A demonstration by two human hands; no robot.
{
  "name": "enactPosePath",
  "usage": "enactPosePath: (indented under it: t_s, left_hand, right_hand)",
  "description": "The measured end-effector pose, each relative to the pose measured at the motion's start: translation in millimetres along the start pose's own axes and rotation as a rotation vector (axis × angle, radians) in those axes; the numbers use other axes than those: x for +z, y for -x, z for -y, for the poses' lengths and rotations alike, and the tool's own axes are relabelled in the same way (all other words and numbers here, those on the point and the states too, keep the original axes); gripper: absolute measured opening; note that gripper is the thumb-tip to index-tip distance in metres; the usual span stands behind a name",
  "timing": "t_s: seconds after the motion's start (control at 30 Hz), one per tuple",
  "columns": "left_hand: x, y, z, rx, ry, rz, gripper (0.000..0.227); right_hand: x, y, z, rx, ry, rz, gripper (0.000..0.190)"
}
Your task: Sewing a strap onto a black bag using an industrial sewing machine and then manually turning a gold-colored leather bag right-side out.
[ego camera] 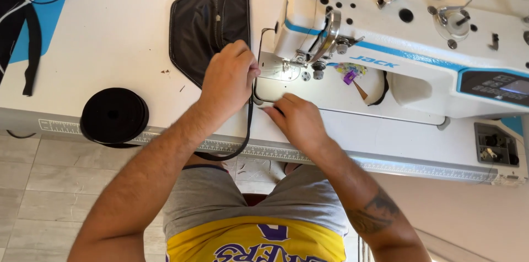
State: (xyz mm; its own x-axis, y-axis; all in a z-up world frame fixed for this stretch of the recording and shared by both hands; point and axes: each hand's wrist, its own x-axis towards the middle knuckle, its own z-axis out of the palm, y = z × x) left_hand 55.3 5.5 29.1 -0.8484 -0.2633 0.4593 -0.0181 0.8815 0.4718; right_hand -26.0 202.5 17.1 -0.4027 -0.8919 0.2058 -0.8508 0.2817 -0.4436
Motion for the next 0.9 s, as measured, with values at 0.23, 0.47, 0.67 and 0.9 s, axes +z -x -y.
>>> enactPosePath:
  t_s: [0.23,0.47,0.67,0.9]
  left_hand:
    - [-3.6,61.4,-41.4,-0.225,-0.288,0.205,0.031]
    - [-21.7,134.0,-66.2,-0.347,-0.022,-0.083,0.012]
    - [-29.7,189.1,-65.8,-0.564,0.202,-0.146,0.013]
    - [-36.6,206.2,-62.6,-0.498,0.238,-0.202,0.015]
  right_hand:
    - [-26.2,52.6,-3.3,0.111,-0.451,-0.092,0.024]
    - [-7.7,69.0,19.6,0.255,-1.039,0.332,0.039]
    - [13.4,57.6,60.4,0.53,-1.151,0.592,0.034]
    - [21.7,33.4,94.6,0.689,-1.1,0.63,0.038]
